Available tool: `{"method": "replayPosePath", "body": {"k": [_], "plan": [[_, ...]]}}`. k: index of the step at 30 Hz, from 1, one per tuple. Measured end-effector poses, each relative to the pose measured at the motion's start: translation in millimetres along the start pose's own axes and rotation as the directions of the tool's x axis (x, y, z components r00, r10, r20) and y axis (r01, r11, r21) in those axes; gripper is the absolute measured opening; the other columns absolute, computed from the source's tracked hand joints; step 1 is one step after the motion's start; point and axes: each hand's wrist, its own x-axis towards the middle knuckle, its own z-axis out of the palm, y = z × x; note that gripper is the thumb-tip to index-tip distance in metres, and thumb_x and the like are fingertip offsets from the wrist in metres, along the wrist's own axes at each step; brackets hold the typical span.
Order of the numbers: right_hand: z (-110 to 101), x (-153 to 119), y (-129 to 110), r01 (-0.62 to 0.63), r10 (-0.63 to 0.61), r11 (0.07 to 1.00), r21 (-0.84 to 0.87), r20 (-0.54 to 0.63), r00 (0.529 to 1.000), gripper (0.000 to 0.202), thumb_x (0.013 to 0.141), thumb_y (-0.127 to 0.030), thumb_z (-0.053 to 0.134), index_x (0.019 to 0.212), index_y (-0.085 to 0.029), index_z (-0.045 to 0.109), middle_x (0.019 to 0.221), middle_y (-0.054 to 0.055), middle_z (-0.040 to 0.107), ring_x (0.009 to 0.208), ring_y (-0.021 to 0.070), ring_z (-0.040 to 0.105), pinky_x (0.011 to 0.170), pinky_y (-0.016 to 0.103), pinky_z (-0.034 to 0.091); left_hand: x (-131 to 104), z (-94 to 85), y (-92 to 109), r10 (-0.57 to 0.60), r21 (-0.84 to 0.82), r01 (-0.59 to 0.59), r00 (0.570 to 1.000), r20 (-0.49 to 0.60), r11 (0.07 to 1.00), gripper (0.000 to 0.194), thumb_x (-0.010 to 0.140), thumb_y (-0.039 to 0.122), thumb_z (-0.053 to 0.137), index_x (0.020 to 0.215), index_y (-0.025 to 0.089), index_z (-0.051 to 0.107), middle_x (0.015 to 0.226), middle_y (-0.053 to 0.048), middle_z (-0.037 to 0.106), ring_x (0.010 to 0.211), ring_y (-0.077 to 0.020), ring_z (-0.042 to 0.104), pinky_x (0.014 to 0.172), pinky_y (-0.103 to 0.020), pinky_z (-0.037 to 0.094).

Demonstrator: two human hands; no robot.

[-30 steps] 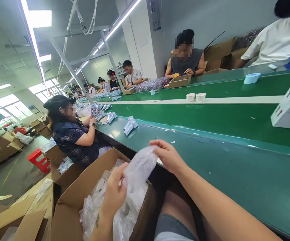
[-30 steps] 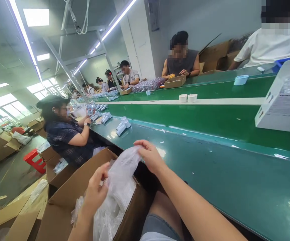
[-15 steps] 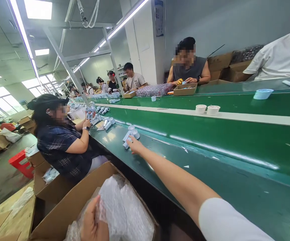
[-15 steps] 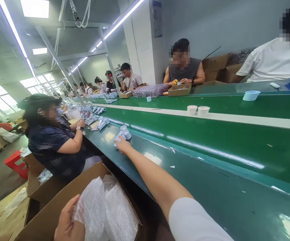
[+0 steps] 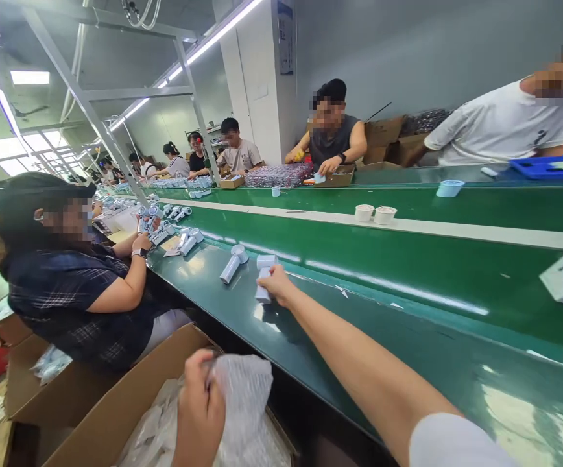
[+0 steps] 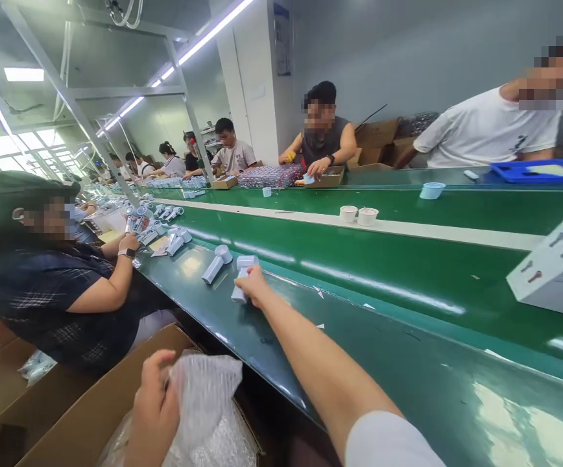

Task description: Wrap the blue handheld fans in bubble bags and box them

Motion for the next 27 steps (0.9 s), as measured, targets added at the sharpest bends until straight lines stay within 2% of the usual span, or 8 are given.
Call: {"method": "replayPosePath", "body": {"k": [3,6,8,11,14,19,24,27], "plan": [[-54,-68,-13,-0.031,0.028,0.994,0.106,0.030,0.999,0.064,0.073,-0.019,0.070,0.126,-0.025,0.034,0.089,0.000,0.063,0.068,0.0154,0.064,0.061,0.030,0.054,43,14.4,38,0.020,0.058,-0.023,0.998,0.059,0.998,0.017,0.080,0.030,0.058,0.095,0.023,0.057,0.064,-0.001,0.061,0.059,-0.0204,0.056,0.058,-0.027,0.035],[-99,-154,-16,-0.059,-0.007,0.938,0.341,0.190,0.982,0.052,0.074,-0.042,0.071,0.114,-0.027,0.043,0.090,0.001,0.064,0.062,0.0136,0.062,0.051,0.025,0.052,72,48.6,82,0.136,-0.024,-0.135,0.989,0.059,0.991,0.012,0.079,0.024,0.058,0.090,0.022,0.054,0.061,0.000,0.057,0.058,-0.0190,0.054,0.058,-0.026,0.032],[-116,-206,-7,-0.132,0.016,0.912,0.389,0.288,0.958,0.051,0.072,-0.054,0.072,0.107,-0.025,0.047,0.080,0.001,0.064,0.054,0.0134,0.061,0.042,0.023,0.048,73,80.0,107,0.234,-0.123,-0.219,0.965,0.122,0.968,0.011,0.079,0.023,0.057,0.090,0.021,0.053,0.058,0.003,0.054,0.054,-0.0167,0.051,0.057,-0.025,0.031],[-129,-257,15,-0.179,0.033,0.888,0.423,0.330,0.943,0.059,0.068,-0.053,0.078,0.107,-0.022,0.047,0.078,0.001,0.063,0.055,0.0141,0.064,0.041,0.022,0.049,46,125.0,133,0.326,-0.245,-0.251,0.880,0.346,0.936,0.010,0.080,0.030,0.056,0.078,0.021,0.053,0.052,0.006,0.049,0.050,-0.0125,0.046,0.054,-0.023,0.032],[-142,-282,36,-0.186,0.071,0.862,0.471,0.251,0.965,0.078,0.067,-0.049,0.081,0.125,-0.023,0.035,0.083,0.000,0.061,0.058,0.0150,0.066,0.044,0.023,0.052,7,153.1,143,0.346,-0.316,-0.199,0.777,0.527,0.928,0.020,0.077,0.034,0.057,0.064,0.020,0.050,0.051,0.006,0.047,0.050,-0.0094,0.043,0.053,-0.021,0.032],[-167,-312,53,-0.237,0.179,0.836,0.494,0.163,0.970,0.109,0.068,-0.047,0.081,0.146,-0.026,0.009,0.078,-0.004,0.057,0.057,0.0153,0.065,0.043,0.023,0.051,-27,172.7,148,0.290,-0.279,-0.110,0.578,0.763,0.954,0.023,0.072,0.035,0.057,0.059,0.020,0.046,0.047,0.007,0.046,0.046,-0.0094,0.043,0.049,-0.022,0.031],[-175,-341,55,-0.219,0.103,0.848,0.482,0.256,0.961,0.130,0.060,-0.043,0.087,0.151,-0.020,-0.003,0.079,-0.002,0.060,0.057,0.0153,0.064,0.045,0.023,0.048,-43,186.8,166,0.343,-0.180,-0.324,0.567,0.749,0.929,0.012,0.071,0.030,0.059,0.072,0.019,0.055,0.047,0.010,0.040,0.047,-0.0090,0.038,0.050,-0.021,0.027],[-179,-346,59,-0.182,0.106,0.848,0.498,0.177,0.978,0.133,0.059,-0.045,0.087,0.151,-0.018,-0.005,0.076,-0.003,0.060,0.056,0.0149,0.063,0.047,0.025,0.050,-54,190.4,181,0.372,-0.225,-0.351,0.439,0.818,0.909,0.011,0.072,0.030,0.058,0.073,0.018,0.057,0.049,0.009,0.042,0.049,-0.0087,0.037,0.049,-0.021,0.026]]}}
